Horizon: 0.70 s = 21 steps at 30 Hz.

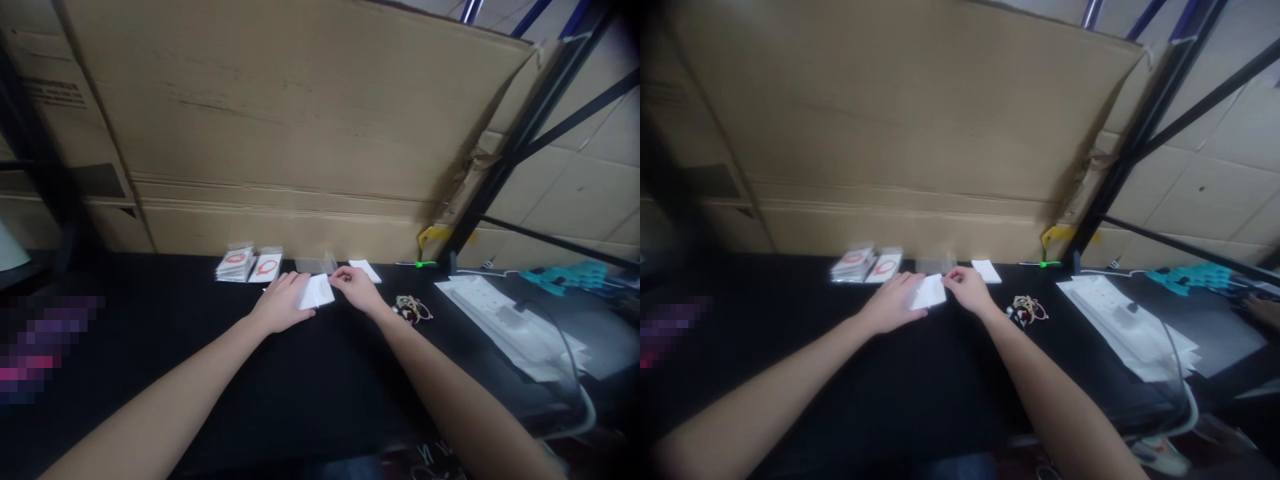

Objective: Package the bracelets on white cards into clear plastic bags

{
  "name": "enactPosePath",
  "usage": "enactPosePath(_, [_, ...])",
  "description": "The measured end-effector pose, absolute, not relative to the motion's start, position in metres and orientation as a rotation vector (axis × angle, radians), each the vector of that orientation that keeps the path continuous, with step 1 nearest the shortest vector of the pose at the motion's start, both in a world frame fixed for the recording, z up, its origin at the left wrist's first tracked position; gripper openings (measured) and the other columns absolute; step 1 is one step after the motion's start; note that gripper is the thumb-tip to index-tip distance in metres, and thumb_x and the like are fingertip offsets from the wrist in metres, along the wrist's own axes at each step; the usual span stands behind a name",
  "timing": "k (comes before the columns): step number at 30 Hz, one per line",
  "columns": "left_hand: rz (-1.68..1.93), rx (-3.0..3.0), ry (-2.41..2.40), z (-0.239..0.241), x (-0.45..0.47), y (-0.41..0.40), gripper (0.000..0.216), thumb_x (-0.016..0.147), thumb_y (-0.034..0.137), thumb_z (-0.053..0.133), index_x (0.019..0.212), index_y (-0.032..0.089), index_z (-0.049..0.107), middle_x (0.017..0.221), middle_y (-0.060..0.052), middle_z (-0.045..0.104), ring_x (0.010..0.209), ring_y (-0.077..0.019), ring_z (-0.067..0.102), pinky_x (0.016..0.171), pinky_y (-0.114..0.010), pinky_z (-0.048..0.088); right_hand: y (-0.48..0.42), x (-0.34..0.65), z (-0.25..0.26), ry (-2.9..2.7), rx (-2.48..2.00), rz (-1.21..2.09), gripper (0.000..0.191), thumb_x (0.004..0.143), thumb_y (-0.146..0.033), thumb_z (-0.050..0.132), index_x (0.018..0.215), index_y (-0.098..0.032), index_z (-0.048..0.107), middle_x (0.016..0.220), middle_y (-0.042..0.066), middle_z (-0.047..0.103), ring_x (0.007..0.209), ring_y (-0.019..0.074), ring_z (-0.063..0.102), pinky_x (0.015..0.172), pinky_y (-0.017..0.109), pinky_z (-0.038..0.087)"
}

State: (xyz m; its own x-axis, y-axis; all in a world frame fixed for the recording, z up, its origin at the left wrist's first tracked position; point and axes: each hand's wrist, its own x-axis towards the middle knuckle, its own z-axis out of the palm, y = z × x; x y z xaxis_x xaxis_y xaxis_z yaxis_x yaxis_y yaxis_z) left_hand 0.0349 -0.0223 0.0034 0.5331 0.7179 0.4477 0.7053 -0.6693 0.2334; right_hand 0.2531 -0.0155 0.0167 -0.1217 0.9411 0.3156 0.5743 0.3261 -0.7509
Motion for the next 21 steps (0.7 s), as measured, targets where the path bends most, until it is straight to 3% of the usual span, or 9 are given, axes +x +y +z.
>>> enactPosePath(5, [0.836,2.744,1.241,0.005,0.032,-0.022,0.068,0.069,0.047,0.067,0.129,0.023,0.043,0.115,-0.008,0.054,0.106,-0.0282,0.050,0.092,-0.042,0.040,-0.018,0.255,0.020,-1.884,-1.307,0.688,0.020,0.077,-0.034,0.061,0.074,-0.015,0.067,0.066,0.003,0.063,0.059,0.0115,0.051,0.057,0.025,0.040])
enactPosePath(16, [0.809,2.843,1.187,0.002,0.042,-0.025,0.066,0.071,0.046,0.066,0.129,0.021,0.043,0.122,-0.008,0.053,0.109,-0.0294,0.048,0.096,-0.045,0.037,-0.023,0.237,0.014,-2.039,-1.281,0.553,0.014,0.076,-0.028,0.062,0.073,-0.016,0.069,0.060,0.000,0.059,0.055,0.0097,0.045,0.055,0.024,0.036])
enactPosePath(21, [0.822,2.854,1.202,0.003,0.041,-0.024,0.064,0.073,0.044,0.065,0.129,0.022,0.043,0.118,-0.008,0.055,0.106,-0.0285,0.049,0.093,-0.043,0.038,-0.025,0.239,0.018,-2.002,-1.249,0.724,0.035,0.089,-0.037,0.045,0.074,-0.017,0.071,0.059,0.001,0.058,0.055,0.0110,0.047,0.056,0.025,0.037])
